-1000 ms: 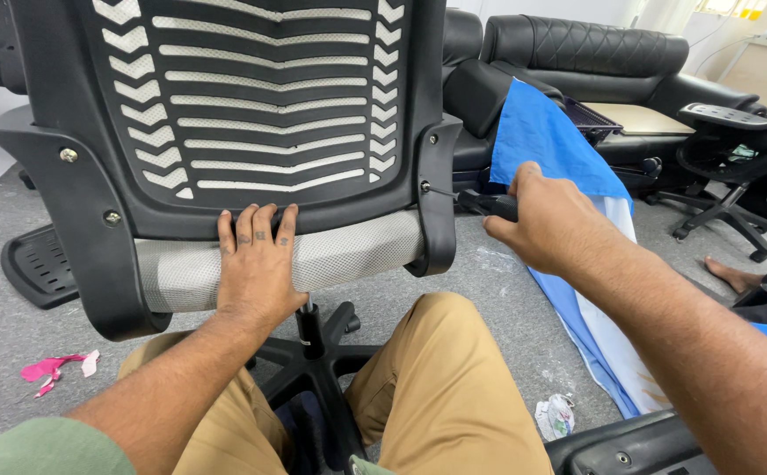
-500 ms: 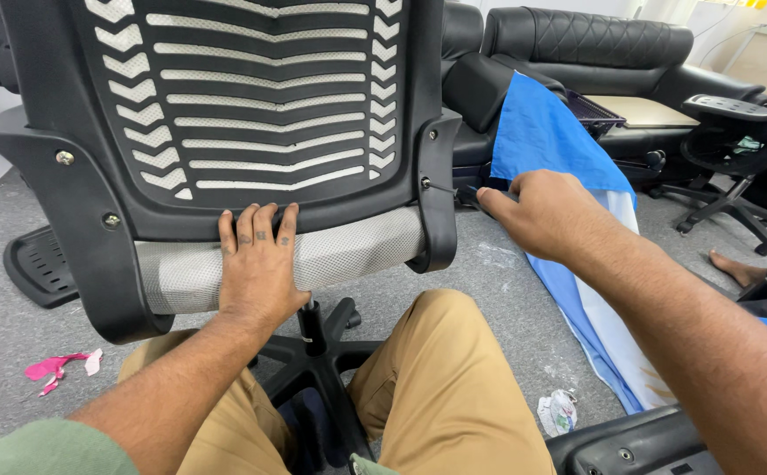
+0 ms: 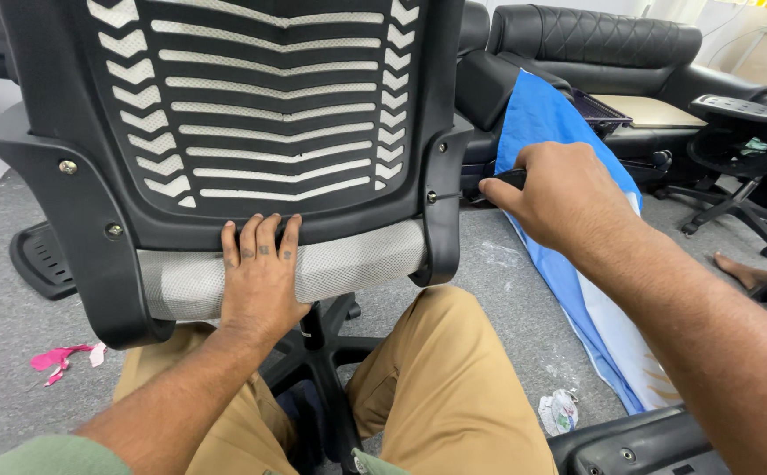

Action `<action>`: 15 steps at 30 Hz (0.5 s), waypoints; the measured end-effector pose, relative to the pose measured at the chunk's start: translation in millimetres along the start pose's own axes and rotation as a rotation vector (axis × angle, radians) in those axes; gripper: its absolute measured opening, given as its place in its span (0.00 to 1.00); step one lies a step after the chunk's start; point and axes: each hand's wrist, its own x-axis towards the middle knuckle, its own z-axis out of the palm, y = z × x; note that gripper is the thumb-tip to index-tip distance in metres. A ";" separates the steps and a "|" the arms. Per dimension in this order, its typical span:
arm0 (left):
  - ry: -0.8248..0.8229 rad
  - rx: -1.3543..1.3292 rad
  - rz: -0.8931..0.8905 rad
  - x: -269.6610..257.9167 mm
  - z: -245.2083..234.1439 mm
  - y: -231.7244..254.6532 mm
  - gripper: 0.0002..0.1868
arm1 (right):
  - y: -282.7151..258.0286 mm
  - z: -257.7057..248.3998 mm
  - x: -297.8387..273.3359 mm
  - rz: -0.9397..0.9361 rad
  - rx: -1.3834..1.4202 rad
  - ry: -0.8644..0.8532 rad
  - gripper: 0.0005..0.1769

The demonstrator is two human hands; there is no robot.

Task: The person uses a screwdriver to tighten screws on the underside of an office chair seat, securing the seat to the backrest frame. The person holds the chair steady with one hand while turning the screwdriver with the other.

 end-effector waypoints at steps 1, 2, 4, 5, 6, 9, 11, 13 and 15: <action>0.022 -0.023 0.000 0.2 2.2 -0.5 0.65 | -1.9 -0.5 3.2 0.007 0.003 0.001 0.26; 0.045 -0.045 0.005 0.1 4.6 -0.9 0.64 | -2.9 0.2 4.4 0.017 0.007 0.004 0.26; 0.051 -0.054 0.007 1.4 7.9 -3.2 0.63 | -4.5 1.7 8.8 0.020 -0.008 0.017 0.27; 0.034 -0.041 0.006 1.4 9.2 -3.6 0.64 | -4.3 1.7 11.3 0.011 -0.026 0.026 0.27; 0.020 -0.026 0.006 1.5 10.9 -4.9 0.64 | -4.0 3.3 12.1 0.004 -0.042 0.040 0.27; 0.020 -0.012 0.014 2.0 13.9 -5.7 0.65 | 1.0 7.2 8.2 0.131 0.073 -0.091 0.28; 0.023 -0.019 0.017 1.5 14.9 -6.0 0.65 | 4.4 10.3 4.4 0.152 0.090 -0.098 0.27; 0.045 -0.010 0.023 1.0 16.0 -5.2 0.65 | 8.0 13.3 0.3 0.161 0.082 -0.105 0.27; 0.081 0.009 0.031 0.7 18.3 -6.1 0.64 | 9.2 16.0 -2.6 0.158 0.045 -0.117 0.29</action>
